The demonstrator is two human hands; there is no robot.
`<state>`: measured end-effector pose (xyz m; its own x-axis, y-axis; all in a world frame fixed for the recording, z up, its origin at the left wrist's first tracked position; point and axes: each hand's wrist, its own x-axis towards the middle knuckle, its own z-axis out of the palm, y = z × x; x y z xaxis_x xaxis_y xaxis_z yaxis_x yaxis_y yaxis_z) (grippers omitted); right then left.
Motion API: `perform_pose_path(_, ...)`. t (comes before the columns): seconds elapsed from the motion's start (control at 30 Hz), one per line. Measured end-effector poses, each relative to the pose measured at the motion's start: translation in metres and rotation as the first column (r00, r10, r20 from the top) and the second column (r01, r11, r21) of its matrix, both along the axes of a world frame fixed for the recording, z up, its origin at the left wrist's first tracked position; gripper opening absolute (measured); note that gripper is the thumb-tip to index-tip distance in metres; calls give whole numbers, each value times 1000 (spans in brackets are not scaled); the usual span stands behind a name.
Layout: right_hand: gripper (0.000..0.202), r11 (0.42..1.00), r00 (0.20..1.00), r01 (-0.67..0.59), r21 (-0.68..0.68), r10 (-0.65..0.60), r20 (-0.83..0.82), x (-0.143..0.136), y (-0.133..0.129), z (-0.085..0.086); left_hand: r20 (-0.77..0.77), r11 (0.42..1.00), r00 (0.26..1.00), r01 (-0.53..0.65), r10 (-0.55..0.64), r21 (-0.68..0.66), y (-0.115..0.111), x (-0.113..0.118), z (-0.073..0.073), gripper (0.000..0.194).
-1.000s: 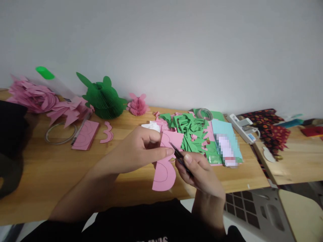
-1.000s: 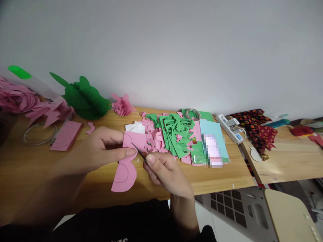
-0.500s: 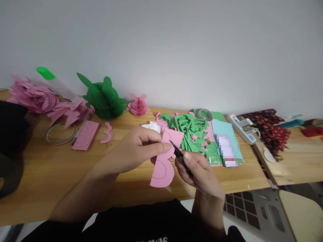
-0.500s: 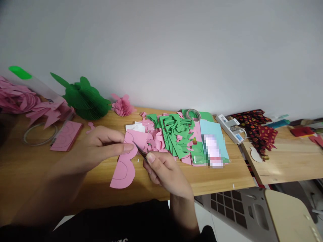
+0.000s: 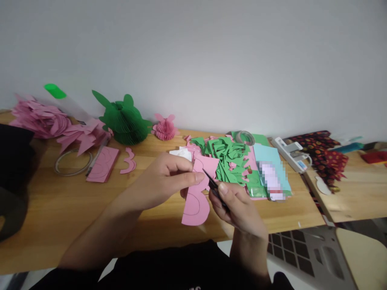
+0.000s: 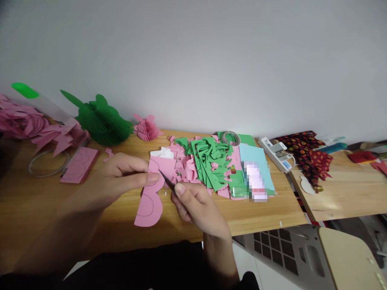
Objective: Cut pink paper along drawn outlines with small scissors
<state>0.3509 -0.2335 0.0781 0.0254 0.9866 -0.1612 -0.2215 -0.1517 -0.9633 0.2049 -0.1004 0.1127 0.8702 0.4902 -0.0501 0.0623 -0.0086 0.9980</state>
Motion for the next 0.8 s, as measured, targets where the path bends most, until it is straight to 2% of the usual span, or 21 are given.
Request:
perform_pose_path(0.2, 49, 1000, 1000, -5, 14, 5, -26, 0, -2, -1, -13, 998, 1000, 7, -6, 56, 1, -2, -3, 34)
perform_pose_path(0.33, 49, 1000, 1000, -11, 5, 11, -17, 1, -2, -2, 25, 990, 998, -55, 52, 129, 2, -4, -3, 36)
perform_pose_path(0.5, 49, 1000, 1000, -14, -10, 13, -27, 1, -3, -3, -1, 997, 1000, -6, 6, 78, 3, -5, -1, 28)
perform_pose_path(0.8, 49, 999, 998, -21, -33, 19, -63, 1, -2, -7, -33, 998, 999, 14, -12, 66, 5, -4, -1, 30)
